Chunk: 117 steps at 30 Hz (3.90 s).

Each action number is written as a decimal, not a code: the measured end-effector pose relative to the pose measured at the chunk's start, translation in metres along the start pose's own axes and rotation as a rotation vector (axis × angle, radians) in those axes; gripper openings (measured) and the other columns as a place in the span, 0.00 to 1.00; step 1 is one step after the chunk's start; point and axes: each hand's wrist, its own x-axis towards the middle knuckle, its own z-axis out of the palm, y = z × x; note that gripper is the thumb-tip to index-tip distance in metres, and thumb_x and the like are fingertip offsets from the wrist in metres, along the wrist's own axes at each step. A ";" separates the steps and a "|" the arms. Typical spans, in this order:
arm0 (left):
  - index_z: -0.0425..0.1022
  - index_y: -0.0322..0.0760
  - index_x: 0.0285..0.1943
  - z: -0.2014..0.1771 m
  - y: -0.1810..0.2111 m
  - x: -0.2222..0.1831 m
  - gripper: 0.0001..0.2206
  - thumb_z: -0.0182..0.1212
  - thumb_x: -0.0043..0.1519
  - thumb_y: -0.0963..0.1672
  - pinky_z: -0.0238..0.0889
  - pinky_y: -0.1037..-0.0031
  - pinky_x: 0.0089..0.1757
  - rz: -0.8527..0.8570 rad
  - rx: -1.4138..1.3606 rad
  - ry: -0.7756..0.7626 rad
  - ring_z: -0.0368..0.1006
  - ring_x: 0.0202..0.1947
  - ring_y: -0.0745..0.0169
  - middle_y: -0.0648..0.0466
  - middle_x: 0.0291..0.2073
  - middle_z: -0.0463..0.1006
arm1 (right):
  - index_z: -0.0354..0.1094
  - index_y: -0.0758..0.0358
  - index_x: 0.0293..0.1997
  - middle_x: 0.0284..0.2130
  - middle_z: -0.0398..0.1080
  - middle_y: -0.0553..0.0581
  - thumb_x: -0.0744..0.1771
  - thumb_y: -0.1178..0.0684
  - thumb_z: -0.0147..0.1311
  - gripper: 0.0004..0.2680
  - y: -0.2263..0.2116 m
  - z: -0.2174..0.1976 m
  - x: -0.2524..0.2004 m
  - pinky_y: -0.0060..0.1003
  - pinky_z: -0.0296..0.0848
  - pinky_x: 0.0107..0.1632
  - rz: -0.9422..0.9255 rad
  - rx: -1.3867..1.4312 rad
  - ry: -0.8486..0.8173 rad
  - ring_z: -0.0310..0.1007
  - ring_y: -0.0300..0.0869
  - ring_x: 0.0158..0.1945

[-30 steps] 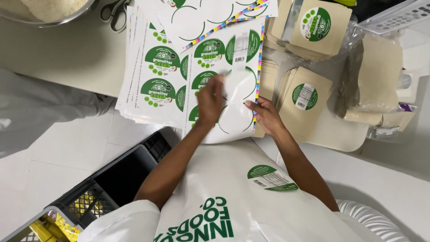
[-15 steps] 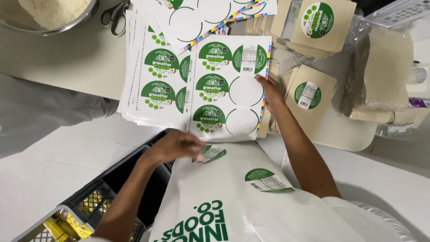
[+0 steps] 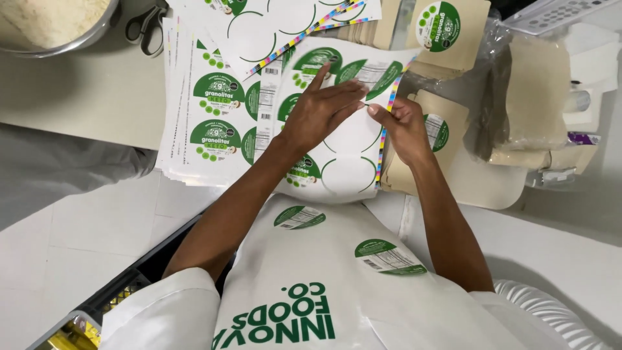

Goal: Peeling circular adhesive labels from a backing sheet and applying them to the center of paper pouches.

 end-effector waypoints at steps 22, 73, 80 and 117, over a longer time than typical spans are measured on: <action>0.81 0.41 0.45 -0.146 -0.008 -0.006 0.14 0.67 0.62 0.52 0.90 0.60 0.41 -0.573 -0.371 1.254 0.80 0.50 0.37 0.43 0.50 0.81 | 0.74 0.59 0.41 0.39 0.76 0.44 0.67 0.57 0.62 0.02 -0.011 0.011 0.098 0.33 0.73 0.51 -0.018 0.162 0.227 0.72 0.33 0.45; 0.67 0.34 0.66 0.105 -0.082 -0.062 0.22 0.65 0.62 0.39 0.65 0.55 0.56 -0.432 0.489 -0.579 0.66 0.62 0.45 0.44 0.57 0.69 | 0.68 0.60 0.43 0.38 0.66 0.58 0.67 0.48 0.56 0.08 0.146 0.010 0.014 0.48 0.69 0.40 -0.158 -1.398 0.258 0.71 0.53 0.45; 0.73 0.37 0.60 0.122 -0.112 -0.079 0.18 0.64 0.60 0.37 0.56 0.54 0.58 -0.374 0.459 -0.502 0.68 0.60 0.52 0.49 0.53 0.72 | 0.54 0.55 0.75 0.73 0.54 0.61 0.73 0.43 0.40 0.20 0.197 0.005 -0.063 0.55 0.52 0.73 -0.180 -1.190 -0.328 0.50 0.55 0.75; 0.79 0.30 0.40 0.116 -0.062 -0.081 0.09 0.63 0.63 0.44 0.76 0.58 0.31 -1.188 -0.175 -0.215 0.82 0.33 0.43 0.40 0.32 0.82 | 0.62 0.58 0.25 0.20 0.63 0.53 0.70 0.54 0.51 0.12 0.192 -0.024 0.003 0.40 0.69 0.34 -0.124 -0.926 0.281 0.69 0.46 0.27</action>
